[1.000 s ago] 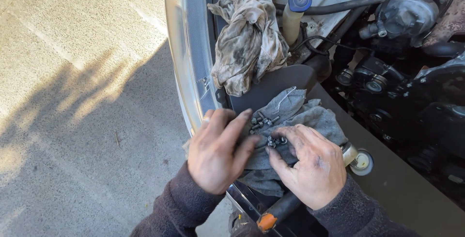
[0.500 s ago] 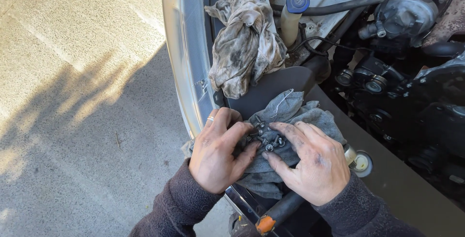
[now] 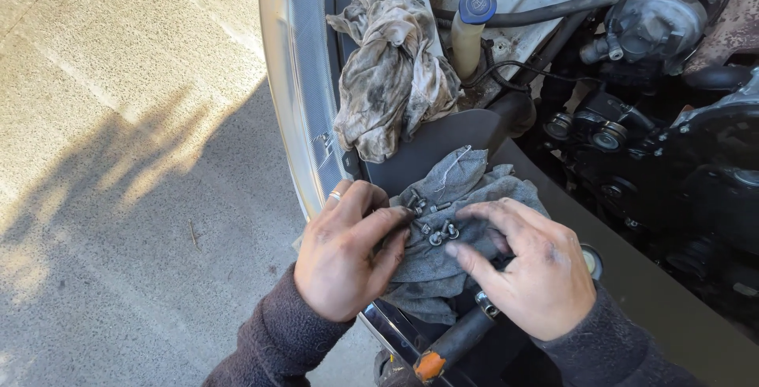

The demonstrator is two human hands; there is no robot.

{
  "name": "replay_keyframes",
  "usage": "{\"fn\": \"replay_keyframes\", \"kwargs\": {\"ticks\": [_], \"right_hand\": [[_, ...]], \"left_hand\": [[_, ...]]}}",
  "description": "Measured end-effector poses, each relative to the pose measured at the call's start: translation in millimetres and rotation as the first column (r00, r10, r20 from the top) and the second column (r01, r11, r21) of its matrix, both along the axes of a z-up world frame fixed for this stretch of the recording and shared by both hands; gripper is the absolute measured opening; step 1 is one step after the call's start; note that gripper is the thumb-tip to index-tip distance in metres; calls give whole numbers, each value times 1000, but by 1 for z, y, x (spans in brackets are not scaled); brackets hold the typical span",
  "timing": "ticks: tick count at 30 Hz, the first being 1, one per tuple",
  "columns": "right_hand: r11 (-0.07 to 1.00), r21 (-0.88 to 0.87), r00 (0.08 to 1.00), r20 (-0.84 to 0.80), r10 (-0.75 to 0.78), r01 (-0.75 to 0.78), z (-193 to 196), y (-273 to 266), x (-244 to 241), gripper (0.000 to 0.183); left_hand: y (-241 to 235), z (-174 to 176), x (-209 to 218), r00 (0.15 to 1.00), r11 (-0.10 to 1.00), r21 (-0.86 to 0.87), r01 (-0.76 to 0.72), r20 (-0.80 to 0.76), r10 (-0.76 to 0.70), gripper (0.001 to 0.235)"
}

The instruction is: The person works in a car engine bay, using a wrench and their hands to loosen and remove bolts from a black engine cover or oil pan. They place the removed bolts on a cloth on the front panel, handle small parts, and reach back into the engine bay to continue working on the fasteners.

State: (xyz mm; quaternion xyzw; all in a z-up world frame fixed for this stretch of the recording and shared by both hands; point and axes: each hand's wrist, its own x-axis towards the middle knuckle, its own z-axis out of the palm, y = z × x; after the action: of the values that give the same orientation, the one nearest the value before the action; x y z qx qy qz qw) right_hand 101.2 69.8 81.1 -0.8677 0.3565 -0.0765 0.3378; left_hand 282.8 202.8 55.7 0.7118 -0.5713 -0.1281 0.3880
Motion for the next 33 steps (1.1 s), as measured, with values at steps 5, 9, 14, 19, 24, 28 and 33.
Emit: {"fn": "replay_keyframes", "kwargs": {"ticks": [5,9,14,19,24,28,33], "right_hand": [[969,-235,996,23,89,-81,-10,4,8,19],[971,-201,991,-28,129,-132,-10,5,6,15],[985,-149,996,9,86,-83,-6,1,2,12],[980,170,994,26,-106,100,-10,-10,-15,18],[205,955,754,294,-587,-213,-20,-26,-34,20],[265,960,801,231,-552,-94,-15,-20,-27,24],[992,-107,998,5,63,-62,-7,8,-5,30]], "left_hand": [[-6,-1,-9,992,999,5,45,116,-45,27],[-6,2,-10,979,993,6,119,168,-118,28],[-5,-8,-10,988,992,-29,122,102,-119,19],[-7,-8,-12,994,991,-83,109,22,-108,15],[-1,3,-14,909,996,-79,-29,-417,-6,12],[9,-19,-11,395,963,-191,-193,-913,-102,14],[3,10,-10,957,995,38,-93,-274,100,13]]}}
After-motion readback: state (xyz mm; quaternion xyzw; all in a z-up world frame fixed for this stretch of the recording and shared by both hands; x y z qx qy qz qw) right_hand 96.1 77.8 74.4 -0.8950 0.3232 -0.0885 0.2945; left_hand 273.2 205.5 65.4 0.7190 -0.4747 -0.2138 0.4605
